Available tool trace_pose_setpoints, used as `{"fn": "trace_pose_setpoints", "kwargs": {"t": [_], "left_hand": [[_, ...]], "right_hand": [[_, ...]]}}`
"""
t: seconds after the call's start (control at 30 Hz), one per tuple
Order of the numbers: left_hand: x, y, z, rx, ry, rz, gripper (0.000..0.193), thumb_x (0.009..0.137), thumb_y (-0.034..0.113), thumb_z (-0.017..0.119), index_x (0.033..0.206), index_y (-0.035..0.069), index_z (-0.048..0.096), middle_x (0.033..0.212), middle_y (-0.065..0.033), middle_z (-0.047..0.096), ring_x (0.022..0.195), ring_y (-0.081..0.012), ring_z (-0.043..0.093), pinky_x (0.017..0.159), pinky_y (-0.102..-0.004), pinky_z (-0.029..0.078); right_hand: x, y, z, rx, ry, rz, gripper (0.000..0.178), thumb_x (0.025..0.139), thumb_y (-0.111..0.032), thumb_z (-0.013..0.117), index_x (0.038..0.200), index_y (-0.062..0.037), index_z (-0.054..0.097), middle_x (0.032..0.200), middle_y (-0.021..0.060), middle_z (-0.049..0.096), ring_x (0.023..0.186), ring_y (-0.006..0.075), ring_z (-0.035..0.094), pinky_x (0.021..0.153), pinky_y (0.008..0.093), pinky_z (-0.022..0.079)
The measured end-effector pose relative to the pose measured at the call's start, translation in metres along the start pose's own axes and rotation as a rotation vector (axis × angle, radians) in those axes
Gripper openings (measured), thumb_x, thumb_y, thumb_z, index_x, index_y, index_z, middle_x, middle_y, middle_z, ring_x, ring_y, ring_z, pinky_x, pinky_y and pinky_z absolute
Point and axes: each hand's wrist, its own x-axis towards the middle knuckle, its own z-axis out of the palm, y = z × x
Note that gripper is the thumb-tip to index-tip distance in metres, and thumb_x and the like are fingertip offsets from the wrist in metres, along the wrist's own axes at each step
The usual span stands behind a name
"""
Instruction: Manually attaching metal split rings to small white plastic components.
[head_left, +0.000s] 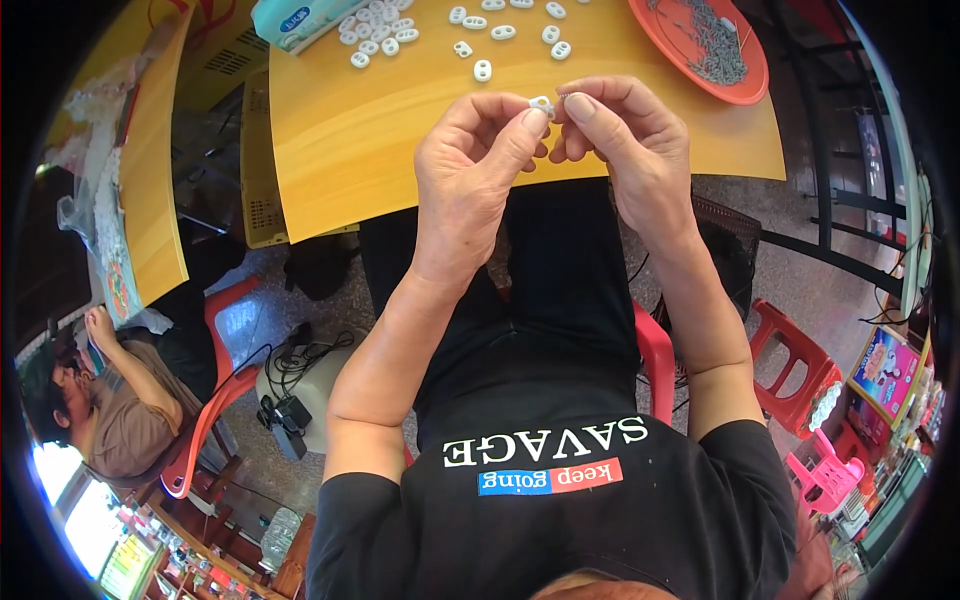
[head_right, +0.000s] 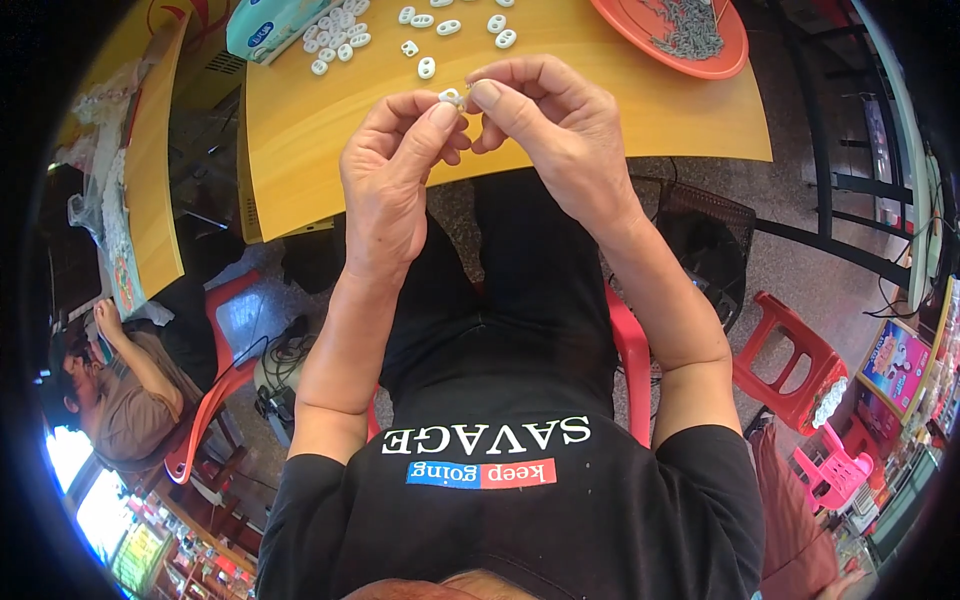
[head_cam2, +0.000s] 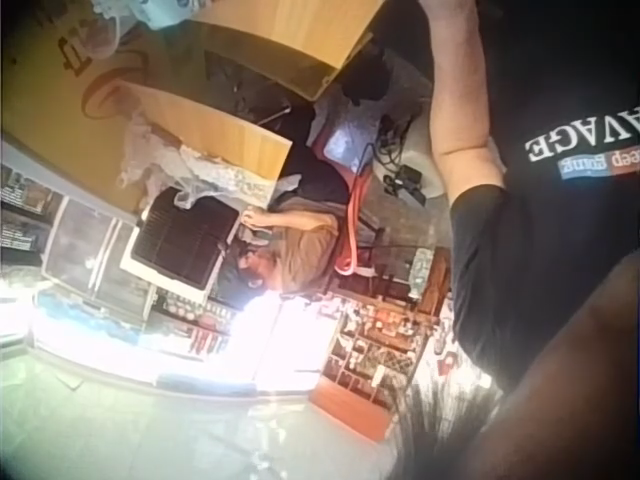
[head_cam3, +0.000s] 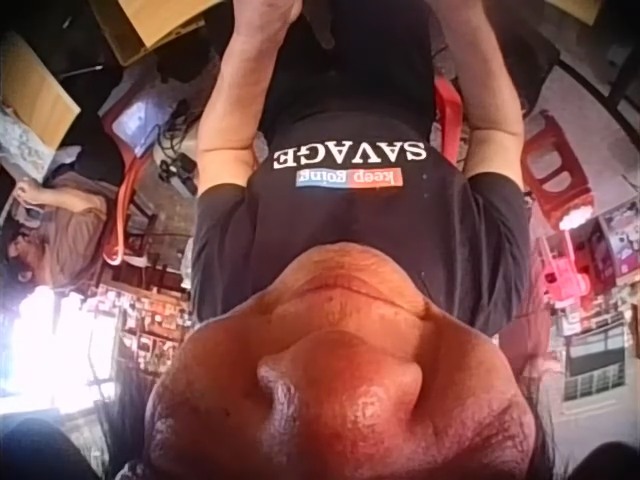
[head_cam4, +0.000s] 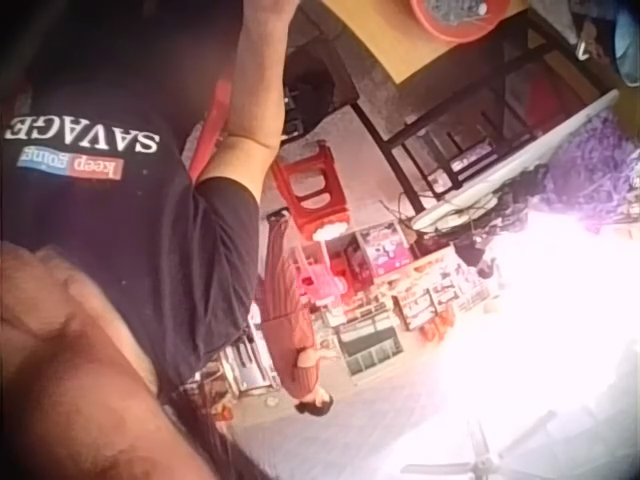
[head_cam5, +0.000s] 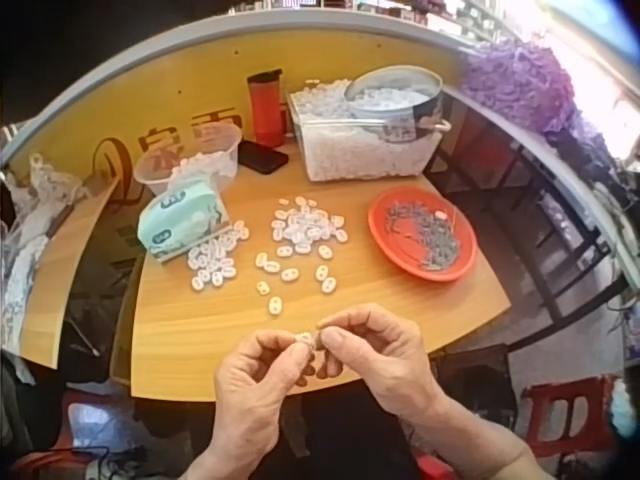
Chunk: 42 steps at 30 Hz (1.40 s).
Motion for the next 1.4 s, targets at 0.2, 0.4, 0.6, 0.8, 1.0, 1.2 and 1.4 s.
{"fn": "trace_pose_setpoints", "kwargs": {"t": [0.2, 0.4, 0.6, 0.8, 1.0, 1.2, 1.4], "left_hand": [[-0.0014, 0.0029, 0.0003, -0.024, -0.019, 0.016, 0.015, 0.094, 0.012, 0.068, 0.101, 0.0, 0.063, 0.089, -0.0029, 0.065, 0.079, -0.0073, 0.059, 0.072, -0.0216, 0.049], [-0.0019, 0.0034, -0.001, -0.024, -0.03, 0.012, 0.017, 0.093, 0.01, 0.067, 0.104, -0.001, 0.062, 0.093, -0.0078, 0.067, 0.081, -0.0129, 0.063, 0.074, -0.026, 0.048], [-0.0022, 0.0031, -0.0007, -0.033, -0.029, 0.017, 0.017, 0.093, 0.01, 0.067, 0.104, -0.001, 0.062, 0.093, -0.0075, 0.067, 0.081, -0.0125, 0.063, 0.074, -0.0259, 0.048], [-0.0031, 0.0037, -0.0008, -0.037, -0.03, 0.032, 0.017, 0.092, 0.011, 0.068, 0.104, -0.001, 0.062, 0.093, -0.0074, 0.067, 0.081, -0.0121, 0.063, 0.074, -0.0254, 0.048], [-0.0026, 0.0025, -0.0005, -0.048, -0.039, 0.027, 0.014, 0.094, 0.01, 0.067, 0.101, 0.0, 0.061, 0.09, -0.0023, 0.064, 0.081, -0.006, 0.058, 0.074, -0.0215, 0.05], [-0.0021, 0.0023, -0.0003, -0.036, -0.031, 0.031, 0.014, 0.094, 0.01, 0.067, 0.101, 0.0, 0.061, 0.09, -0.002, 0.064, 0.081, -0.0056, 0.058, 0.074, -0.0213, 0.05], [-0.0022, 0.0019, -0.0015, -0.013, -0.034, 0.032, 0.014, 0.094, 0.011, 0.067, 0.101, 0.0, 0.061, 0.091, -0.0023, 0.064, 0.081, -0.0056, 0.058, 0.074, -0.0211, 0.05]], "right_hand": [[-0.0027, -0.0027, 0.0023, 0.009, -0.066, 0.065, 0.017, 0.097, -0.008, 0.06, 0.108, 0.0033, 0.065, 0.091, 0.0087, 0.068, 0.071, 0.0112, 0.061, 0.069, 0.0296, 0.057], [-0.002, -0.0022, 0.0008, 0.043, -0.085, 0.082, 0.016, 0.097, -0.009, 0.059, 0.107, 0.0028, 0.064, 0.09, 0.0078, 0.066, 0.071, 0.0109, 0.06, 0.068, 0.0309, 0.057], [-0.0015, -0.0014, 0.0012, 0.023, -0.089, 0.071, 0.015, 0.097, -0.009, 0.058, 0.106, 0.0027, 0.063, 0.088, 0.0076, 0.066, 0.071, 0.0108, 0.06, 0.068, 0.0312, 0.058], [-0.0019, -0.0022, 0.0037, 0.066, -0.075, 0.079, 0.015, 0.097, -0.009, 0.058, 0.105, 0.0029, 0.063, 0.085, 0.0076, 0.066, 0.069, 0.0105, 0.061, 0.066, 0.031, 0.058], [-0.0023, -0.0026, 0.004, 0.07, -0.067, 0.098, 0.016, 0.097, -0.01, 0.058, 0.105, 0.0029, 0.063, 0.086, 0.0078, 0.066, 0.069, 0.01, 0.061, 0.064, 0.0307, 0.059], [-0.0023, -0.0026, 0.0031, 0.087, -0.076, 0.098, 0.016, 0.097, -0.01, 0.058, 0.105, 0.0031, 0.063, 0.086, 0.0079, 0.066, 0.069, 0.01, 0.061, 0.064, 0.0312, 0.06], [-0.0024, -0.0012, 0.0036, 0.066, -0.07, 0.104, 0.016, 0.097, -0.011, 0.059, 0.106, 0.003, 0.063, 0.086, 0.0082, 0.066, 0.068, 0.0103, 0.061, 0.064, 0.0309, 0.06]]}}
